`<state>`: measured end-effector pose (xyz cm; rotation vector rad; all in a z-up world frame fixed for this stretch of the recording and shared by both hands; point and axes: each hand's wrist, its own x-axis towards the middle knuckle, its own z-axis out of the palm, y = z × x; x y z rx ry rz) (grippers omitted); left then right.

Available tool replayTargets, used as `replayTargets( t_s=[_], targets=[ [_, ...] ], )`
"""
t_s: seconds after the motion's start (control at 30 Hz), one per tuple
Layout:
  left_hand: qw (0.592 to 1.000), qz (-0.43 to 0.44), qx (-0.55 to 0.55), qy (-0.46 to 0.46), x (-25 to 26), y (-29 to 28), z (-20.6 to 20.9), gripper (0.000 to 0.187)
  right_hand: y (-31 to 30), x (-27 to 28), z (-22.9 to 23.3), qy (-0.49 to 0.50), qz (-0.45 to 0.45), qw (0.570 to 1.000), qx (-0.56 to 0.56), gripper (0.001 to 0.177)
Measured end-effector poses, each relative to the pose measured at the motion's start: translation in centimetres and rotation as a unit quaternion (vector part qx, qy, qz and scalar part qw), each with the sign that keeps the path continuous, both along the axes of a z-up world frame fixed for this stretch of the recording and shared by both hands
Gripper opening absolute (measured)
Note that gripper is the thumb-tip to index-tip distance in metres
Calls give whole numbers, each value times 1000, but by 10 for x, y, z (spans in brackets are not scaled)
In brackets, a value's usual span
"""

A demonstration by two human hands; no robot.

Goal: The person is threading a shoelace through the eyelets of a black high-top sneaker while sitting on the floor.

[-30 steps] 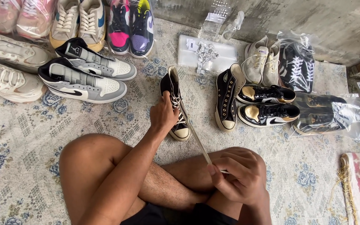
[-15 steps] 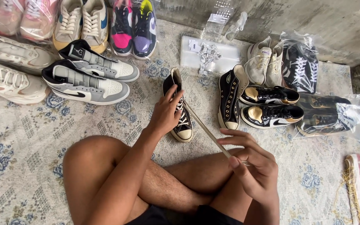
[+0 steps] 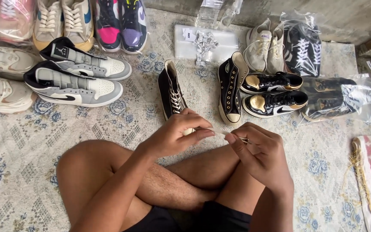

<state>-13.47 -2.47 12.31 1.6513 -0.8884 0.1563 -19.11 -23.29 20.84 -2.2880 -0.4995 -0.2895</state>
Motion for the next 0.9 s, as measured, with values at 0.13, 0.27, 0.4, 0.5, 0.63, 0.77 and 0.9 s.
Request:
replayTargets(
  t_s=[0.13, 0.27, 0.4, 0.5, 0.63, 0.77, 0.9],
  targets=[
    [1000, 3, -12, 16, 4, 16, 3, 7, -6, 4, -7, -20, -6, 1000, 15, 3],
    [992, -72, -91, 44, 3, 28, 11, 11, -15, 10, -8, -74, 58, 995, 27, 3],
    [992, -74, -86, 49, 8, 33, 2, 11, -17, 11, -5, -60, 56, 995, 50, 4],
    [988, -106, -92, 68, 8, 32, 4, 11, -16, 12, -9, -52, 65, 995, 59, 3],
    [984, -123, -98, 84, 3, 14, 2, 13, -8, 9, -12, -38, 73, 994, 70, 4],
    [985, -109, -90, 95, 0, 2, -3, 11, -14, 10, -18, -21, 73, 994, 77, 3],
    [984, -124, -60, 110, 0, 5, -4, 10, -17, 16, -24, -2, 93, 992, 86, 4]
  ],
)
